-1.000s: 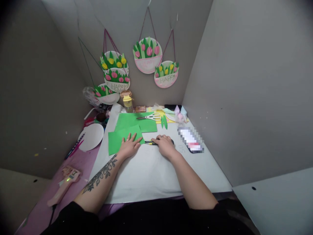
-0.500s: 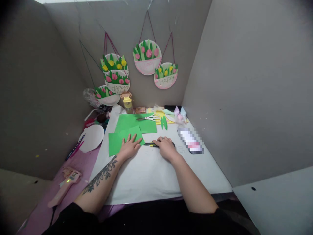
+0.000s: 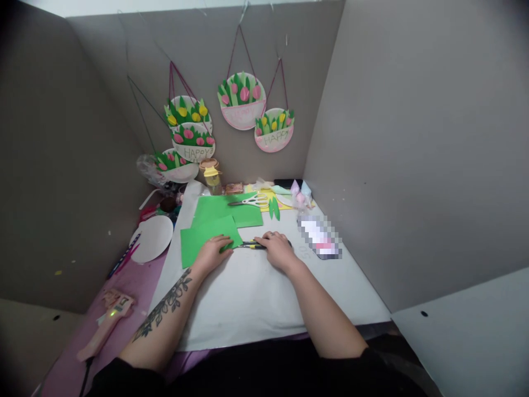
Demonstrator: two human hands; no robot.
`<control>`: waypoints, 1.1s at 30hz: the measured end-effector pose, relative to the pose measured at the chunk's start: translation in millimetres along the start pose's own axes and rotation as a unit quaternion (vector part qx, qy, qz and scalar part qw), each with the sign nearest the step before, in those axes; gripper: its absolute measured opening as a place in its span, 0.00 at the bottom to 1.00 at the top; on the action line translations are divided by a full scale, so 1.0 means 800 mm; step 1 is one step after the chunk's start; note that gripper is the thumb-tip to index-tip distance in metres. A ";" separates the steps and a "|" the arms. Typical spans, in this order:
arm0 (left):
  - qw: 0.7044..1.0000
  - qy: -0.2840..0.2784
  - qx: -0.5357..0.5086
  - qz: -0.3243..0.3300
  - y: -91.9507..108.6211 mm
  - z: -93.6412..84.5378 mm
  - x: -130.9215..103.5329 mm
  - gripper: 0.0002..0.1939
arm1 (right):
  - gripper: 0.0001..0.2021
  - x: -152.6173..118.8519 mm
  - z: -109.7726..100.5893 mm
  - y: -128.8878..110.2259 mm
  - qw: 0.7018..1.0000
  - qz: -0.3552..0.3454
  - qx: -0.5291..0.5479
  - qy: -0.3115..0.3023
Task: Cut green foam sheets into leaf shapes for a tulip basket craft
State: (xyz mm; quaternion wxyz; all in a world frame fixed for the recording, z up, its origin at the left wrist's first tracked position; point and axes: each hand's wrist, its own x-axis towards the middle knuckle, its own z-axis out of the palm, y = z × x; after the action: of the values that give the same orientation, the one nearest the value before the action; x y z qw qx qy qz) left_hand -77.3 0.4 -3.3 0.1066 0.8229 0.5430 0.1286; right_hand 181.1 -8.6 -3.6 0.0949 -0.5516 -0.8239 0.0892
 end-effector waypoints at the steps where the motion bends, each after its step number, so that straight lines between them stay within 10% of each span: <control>1: 1.000 0.010 0.002 0.011 0.001 0.000 0.000 0.17 | 0.27 0.001 0.000 0.001 1.000 0.003 0.003 0.004; 33: 0.997 -0.070 0.024 -0.022 0.004 0.015 0.021 0.25 | 0.28 0.007 -0.006 0.002 0.998 0.037 -0.047 0.012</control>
State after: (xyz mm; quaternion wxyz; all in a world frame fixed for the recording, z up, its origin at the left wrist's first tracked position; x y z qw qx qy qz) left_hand -64.1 14.3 -11.6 0.1270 0.8203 0.5549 0.0551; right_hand 181.6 -2.8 0.9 0.0748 -0.5870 -0.8048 0.0471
